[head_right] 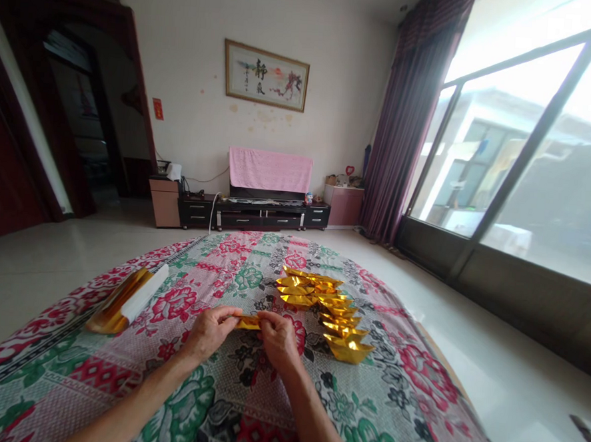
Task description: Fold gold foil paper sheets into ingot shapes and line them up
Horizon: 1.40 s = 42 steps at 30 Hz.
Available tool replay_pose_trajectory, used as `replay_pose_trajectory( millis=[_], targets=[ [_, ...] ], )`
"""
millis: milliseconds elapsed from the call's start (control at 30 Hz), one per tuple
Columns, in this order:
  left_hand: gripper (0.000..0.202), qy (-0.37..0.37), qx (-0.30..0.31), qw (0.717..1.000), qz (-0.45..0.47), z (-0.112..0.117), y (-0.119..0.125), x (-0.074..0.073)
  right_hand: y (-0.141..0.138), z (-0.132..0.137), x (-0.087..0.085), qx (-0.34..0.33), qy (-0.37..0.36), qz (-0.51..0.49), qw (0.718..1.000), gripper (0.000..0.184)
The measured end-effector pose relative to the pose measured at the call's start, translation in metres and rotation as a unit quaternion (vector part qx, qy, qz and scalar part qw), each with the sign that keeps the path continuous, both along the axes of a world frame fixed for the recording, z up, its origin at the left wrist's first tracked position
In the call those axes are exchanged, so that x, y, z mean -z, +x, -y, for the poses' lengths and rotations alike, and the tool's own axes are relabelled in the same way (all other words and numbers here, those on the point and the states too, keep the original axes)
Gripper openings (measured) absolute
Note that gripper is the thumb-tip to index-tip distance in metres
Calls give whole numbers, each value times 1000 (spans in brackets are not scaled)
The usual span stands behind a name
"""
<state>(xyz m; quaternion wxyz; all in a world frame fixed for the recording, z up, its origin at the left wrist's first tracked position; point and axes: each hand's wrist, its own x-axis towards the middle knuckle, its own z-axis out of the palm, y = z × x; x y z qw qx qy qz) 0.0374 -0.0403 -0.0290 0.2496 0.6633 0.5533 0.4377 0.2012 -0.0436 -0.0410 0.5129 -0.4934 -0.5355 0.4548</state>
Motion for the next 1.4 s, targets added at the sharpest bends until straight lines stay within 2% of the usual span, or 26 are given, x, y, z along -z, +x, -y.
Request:
replay_pose_trajectory(
  millis=[100,200,533,900,1133,1233,1400],
  targets=[
    [34,-96,0,994,55,-4,0,6,-1,0,-1,10,1,4,1000,40],
    [38,-137,7,985,105,-7,2,10,-1,0,2,15,14,25,999,40],
    [37,-148,-12,987,69,-2,4,1,-7,2,3,62,59,87,993,42],
    [36,-137,-33,989,54,-3,4,6,-8,1,5,61,60,85,993,40],
    [34,-137,-32,988,70,-5,4,9,-9,6,-1,21,36,42,998,42],
    [36,-141,-32,986,83,-4,4,7,-9,5,0,33,37,49,998,42],
    [38,-146,-38,984,93,-2,4,5,-7,4,2,-1,44,44,998,40]
  ],
)
